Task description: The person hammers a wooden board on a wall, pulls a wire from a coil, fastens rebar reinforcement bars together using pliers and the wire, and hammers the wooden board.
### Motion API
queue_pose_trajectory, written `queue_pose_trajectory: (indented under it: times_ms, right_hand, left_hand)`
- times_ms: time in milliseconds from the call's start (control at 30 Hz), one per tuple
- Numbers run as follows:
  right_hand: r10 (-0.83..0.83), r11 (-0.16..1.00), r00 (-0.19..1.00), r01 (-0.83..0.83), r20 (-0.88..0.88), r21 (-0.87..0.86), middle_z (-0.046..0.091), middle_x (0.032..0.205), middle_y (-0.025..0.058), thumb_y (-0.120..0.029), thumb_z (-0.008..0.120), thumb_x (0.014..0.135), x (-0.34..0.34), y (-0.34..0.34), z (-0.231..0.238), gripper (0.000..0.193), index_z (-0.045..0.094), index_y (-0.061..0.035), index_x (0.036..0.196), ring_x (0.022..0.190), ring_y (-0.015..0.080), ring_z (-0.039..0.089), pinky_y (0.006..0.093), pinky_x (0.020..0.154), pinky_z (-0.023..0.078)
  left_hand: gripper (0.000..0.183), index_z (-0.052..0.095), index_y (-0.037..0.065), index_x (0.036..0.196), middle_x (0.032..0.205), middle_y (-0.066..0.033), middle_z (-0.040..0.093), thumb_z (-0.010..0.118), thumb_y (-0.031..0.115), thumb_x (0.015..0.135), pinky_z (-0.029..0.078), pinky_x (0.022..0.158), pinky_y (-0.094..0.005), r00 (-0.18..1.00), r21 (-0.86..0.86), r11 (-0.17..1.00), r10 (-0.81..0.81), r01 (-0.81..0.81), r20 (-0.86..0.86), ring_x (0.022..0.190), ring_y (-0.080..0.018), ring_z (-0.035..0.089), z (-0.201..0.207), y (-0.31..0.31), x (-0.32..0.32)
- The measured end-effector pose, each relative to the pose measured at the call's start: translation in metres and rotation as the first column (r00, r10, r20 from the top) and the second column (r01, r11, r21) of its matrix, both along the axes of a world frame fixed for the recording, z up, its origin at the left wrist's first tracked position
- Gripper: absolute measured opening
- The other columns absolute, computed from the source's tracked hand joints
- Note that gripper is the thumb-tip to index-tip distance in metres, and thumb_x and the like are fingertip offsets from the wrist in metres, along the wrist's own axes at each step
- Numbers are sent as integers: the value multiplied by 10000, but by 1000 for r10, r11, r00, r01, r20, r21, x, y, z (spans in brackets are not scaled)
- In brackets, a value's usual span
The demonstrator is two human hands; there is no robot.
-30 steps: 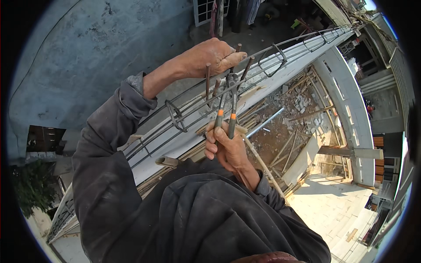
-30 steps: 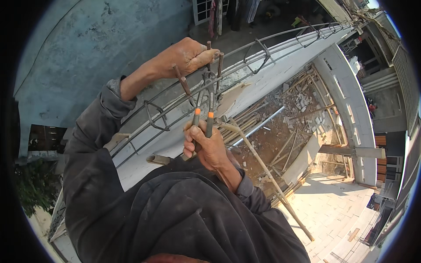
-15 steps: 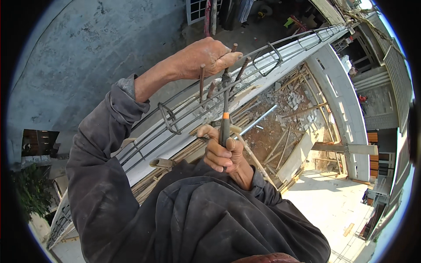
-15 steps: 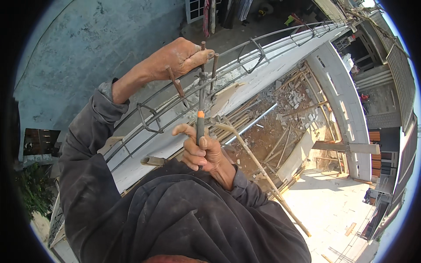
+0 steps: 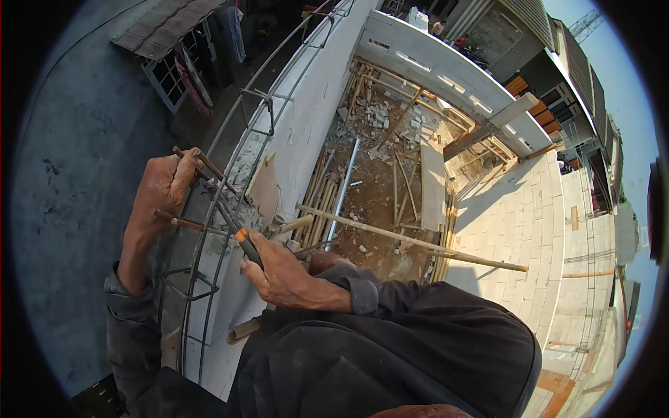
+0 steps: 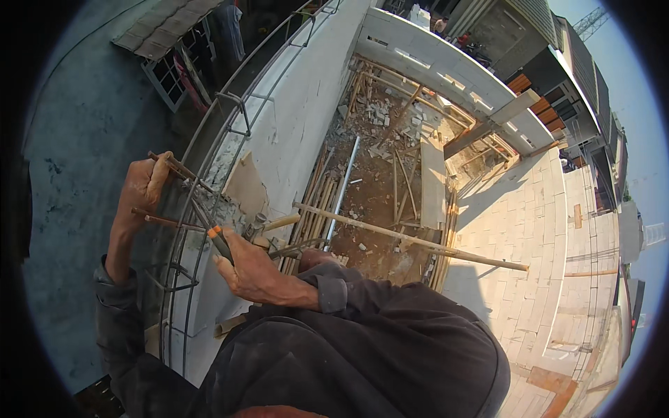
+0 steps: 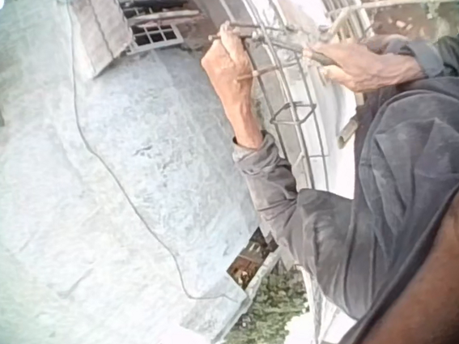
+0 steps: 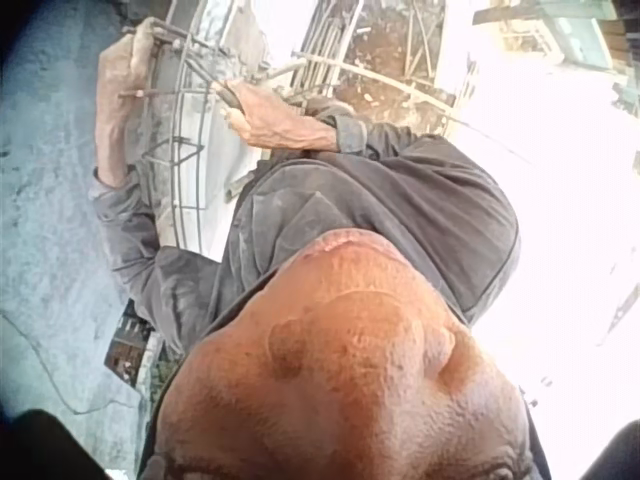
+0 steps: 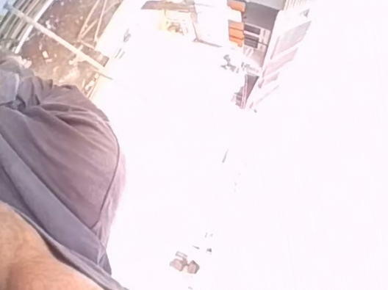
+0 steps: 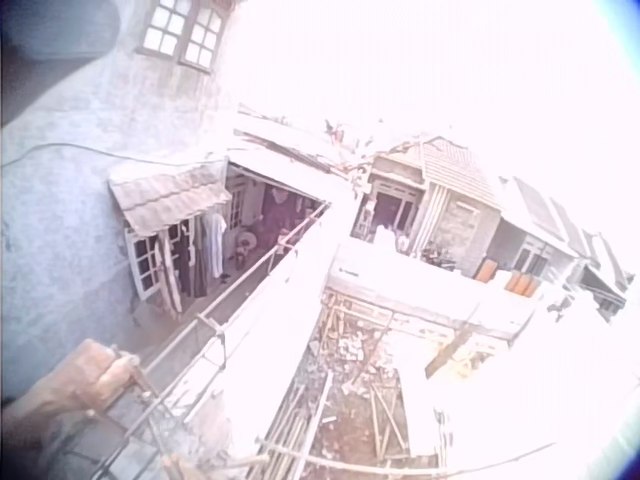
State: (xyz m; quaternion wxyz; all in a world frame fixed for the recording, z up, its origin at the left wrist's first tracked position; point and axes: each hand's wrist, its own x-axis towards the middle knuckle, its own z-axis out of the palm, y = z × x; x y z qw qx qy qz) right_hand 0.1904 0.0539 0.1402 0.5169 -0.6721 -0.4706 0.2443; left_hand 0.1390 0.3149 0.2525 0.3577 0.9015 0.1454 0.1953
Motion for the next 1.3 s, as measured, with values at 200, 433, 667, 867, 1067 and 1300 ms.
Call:
queue_pose_trajectory:
  times_ms: [200, 433, 667, 867, 1067, 1300]
  right_hand:
    - [370, 907, 468, -367, -803, 205, 665, 936, 73, -418, 601, 1127, 20, 3, -10, 583, 461, -3, 1512, 739, 119, 630, 325, 599, 540]
    - [369, 823, 13, -469, -929, 321, 694, 991, 64, -525, 653, 1075, 34, 17, -25, 721, 483, 4, 1534, 919, 165, 722, 351, 735, 627]
    - [311, 925, 340, -323, -888, 201, 615, 801, 28, -419, 812, 997, 21, 4, 4, 630, 530, 19, 1352, 612, 135, 644, 321, 541, 571]
    - [415, 656, -690, -225, -593, 720, 541, 761, -26, -337, 806, 1007, 16, 22, -31, 580, 531, 13, 1378, 550, 69, 574, 268, 427, 524]
    - [387, 885, 171, -345, -906, 313, 611, 798, 68, -262, 765, 962, 19, 5, -14, 605, 458, 8, 1408, 475, 117, 562, 278, 378, 465]
    - [15, 999, 987, -21, -157, -43, 633, 1048, 262, -304, 706, 990, 4, 1, 2, 691, 424, 116, 1463, 940, 443, 688, 578, 877, 535]
  left_hand:
    - [533, 657, -91, 850, 606, -57, 445, 527, 313, 1173, 362, 539, -376, 998, 22, 1000, 4, -2, -61, 584, -119, 373, 4, -2, -5]
    - [476, 655, -84, 914, 648, -59, 442, 532, 300, 1166, 392, 573, -382, 992, 11, 999, -33, 35, -121, 623, -123, 387, 7, 1, -1]
    - [466, 633, -86, 880, 642, -48, 424, 539, 265, 1172, 361, 555, -369, 999, 53, 998, -41, 41, -2, 608, -108, 371, 7, -6, -2]
    - [464, 721, -93, 965, 625, -5, 437, 498, 245, 1190, 290, 539, -345, 997, -7, 997, -72, 72, -37, 603, -73, 336, -6, 12, -11]
    - [473, 739, -111, 1035, 680, -52, 541, 493, 261, 1192, 395, 615, -350, 996, 40, 998, -46, 49, -79, 661, -112, 451, -8, 16, -12]
    - [448, 766, -99, 1078, 672, -72, 575, 510, 253, 1182, 392, 600, -359, 1000, 68, 998, -2, 3, -14, 631, -122, 458, -7, 14, -12]
